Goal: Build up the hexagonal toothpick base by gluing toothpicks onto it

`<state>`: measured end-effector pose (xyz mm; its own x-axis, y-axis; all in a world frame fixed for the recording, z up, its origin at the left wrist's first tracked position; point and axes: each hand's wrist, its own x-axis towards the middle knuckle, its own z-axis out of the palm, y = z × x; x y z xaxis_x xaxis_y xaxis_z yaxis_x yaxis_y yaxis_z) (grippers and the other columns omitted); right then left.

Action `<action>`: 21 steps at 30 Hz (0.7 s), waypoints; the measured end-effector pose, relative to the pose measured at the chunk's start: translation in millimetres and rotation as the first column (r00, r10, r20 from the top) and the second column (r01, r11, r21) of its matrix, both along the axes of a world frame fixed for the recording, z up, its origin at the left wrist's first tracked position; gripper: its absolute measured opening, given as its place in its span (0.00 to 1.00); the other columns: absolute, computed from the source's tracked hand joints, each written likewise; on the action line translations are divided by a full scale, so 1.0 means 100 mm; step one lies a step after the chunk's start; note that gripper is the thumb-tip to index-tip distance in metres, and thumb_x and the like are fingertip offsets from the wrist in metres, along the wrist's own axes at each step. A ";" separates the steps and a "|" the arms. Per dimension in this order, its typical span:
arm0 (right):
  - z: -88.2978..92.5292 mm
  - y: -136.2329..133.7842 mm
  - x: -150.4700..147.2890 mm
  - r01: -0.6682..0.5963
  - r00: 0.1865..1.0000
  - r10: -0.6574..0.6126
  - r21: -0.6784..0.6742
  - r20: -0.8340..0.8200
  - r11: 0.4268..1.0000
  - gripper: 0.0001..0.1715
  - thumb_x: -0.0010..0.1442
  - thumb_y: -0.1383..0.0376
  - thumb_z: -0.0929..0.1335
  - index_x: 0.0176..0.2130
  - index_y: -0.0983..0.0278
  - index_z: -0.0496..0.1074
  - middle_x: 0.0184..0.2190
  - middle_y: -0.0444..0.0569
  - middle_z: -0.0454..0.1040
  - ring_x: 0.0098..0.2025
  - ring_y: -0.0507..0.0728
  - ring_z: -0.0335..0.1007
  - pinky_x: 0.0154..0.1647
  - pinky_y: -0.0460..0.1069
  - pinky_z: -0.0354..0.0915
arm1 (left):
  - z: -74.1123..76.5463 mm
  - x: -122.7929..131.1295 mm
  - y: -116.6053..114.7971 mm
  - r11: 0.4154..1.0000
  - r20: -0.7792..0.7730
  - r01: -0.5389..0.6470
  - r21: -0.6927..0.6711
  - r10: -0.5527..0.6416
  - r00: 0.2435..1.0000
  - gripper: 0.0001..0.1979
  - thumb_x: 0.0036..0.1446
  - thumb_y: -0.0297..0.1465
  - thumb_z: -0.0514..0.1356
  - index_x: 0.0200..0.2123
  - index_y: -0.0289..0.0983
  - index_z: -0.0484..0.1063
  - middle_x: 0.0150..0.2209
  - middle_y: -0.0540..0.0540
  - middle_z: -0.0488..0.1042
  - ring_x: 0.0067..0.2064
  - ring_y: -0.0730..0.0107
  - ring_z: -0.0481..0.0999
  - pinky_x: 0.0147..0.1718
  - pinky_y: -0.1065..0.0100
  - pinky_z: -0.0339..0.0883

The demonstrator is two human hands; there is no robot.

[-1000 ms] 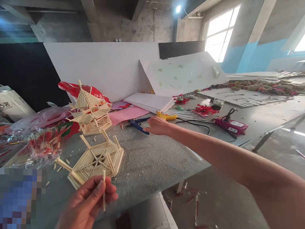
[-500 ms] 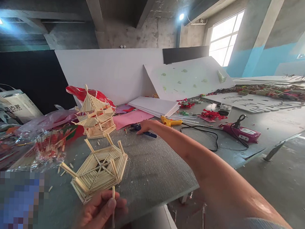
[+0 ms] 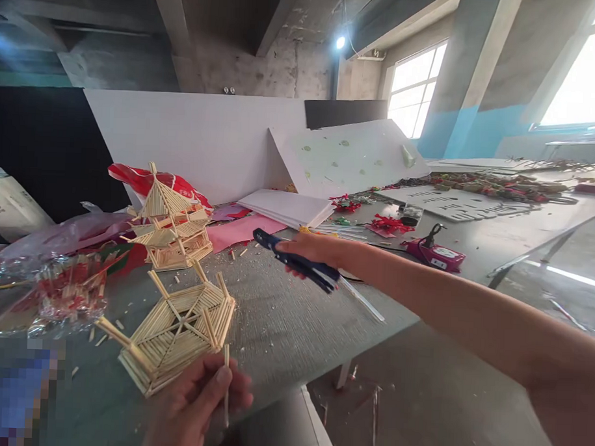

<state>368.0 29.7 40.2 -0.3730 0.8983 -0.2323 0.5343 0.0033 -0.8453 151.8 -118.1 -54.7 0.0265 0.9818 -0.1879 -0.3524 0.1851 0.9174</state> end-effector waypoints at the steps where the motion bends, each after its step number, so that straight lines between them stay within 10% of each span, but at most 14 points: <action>1: -0.01 -0.17 0.05 -0.005 0.996 -0.004 -0.100 -0.095 0.995 0.18 0.56 0.55 0.61 0.28 0.68 0.66 0.26 0.51 0.70 0.22 0.50 0.64 0.22 0.46 0.63 | 0.00 0.03 0.01 1.000 0.006 0.002 0.009 -0.002 1.000 0.18 0.37 0.42 0.67 0.25 0.35 0.71 0.21 0.47 0.76 0.23 0.67 0.75 0.24 0.69 0.67; 7: -0.11 -0.92 0.15 -0.024 0.983 -0.042 -0.351 -0.179 0.936 0.10 0.45 0.65 0.63 0.31 0.65 0.65 0.26 0.48 0.69 0.24 0.52 0.65 0.25 0.48 0.65 | 0.02 0.11 0.04 0.998 -0.037 0.019 0.065 -0.016 0.999 0.12 0.46 0.38 0.63 0.26 0.35 0.69 0.20 0.50 0.74 0.21 0.76 0.71 0.22 0.75 0.63; 11: -0.20 -1.27 0.23 -0.008 0.962 -0.012 0.074 0.272 0.997 0.07 0.47 0.64 0.65 0.31 0.62 0.66 0.25 0.50 0.70 0.27 0.55 0.67 0.27 0.48 0.62 | 0.02 0.05 0.03 0.988 -0.321 -0.024 0.154 0.073 0.944 0.13 0.45 0.41 0.63 0.27 0.37 0.70 0.22 0.50 0.74 0.24 0.72 0.73 0.26 0.72 0.66; 14: -0.28 -1.52 0.24 -0.102 0.887 -0.087 0.377 0.453 0.921 0.11 0.51 0.62 0.64 0.36 0.62 0.67 0.29 0.50 0.70 0.32 0.56 0.67 0.34 0.49 0.62 | -0.01 0.01 0.00 0.962 -0.566 -0.063 0.265 0.208 0.798 0.15 0.45 0.45 0.61 0.27 0.39 0.71 0.22 0.50 0.75 0.26 0.68 0.75 0.30 0.70 0.67; 21: -0.47 -1.72 0.00 -0.156 0.851 -0.108 0.443 0.514 0.883 0.13 0.53 0.67 0.62 0.40 0.65 0.66 0.34 0.51 0.70 0.35 0.56 0.67 0.39 0.49 0.62 | -0.11 0.06 -0.06 0.912 -0.667 -0.134 0.387 0.378 0.642 0.20 0.45 0.53 0.56 0.26 0.42 0.73 0.23 0.51 0.76 0.27 0.67 0.75 0.31 0.70 0.66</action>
<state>368.3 -142.4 -6.5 -0.3412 0.9393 0.0361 0.8779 0.3322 -0.3447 158.0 -123.8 -66.0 -0.2567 0.9354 0.2432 0.4415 -0.1103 0.8905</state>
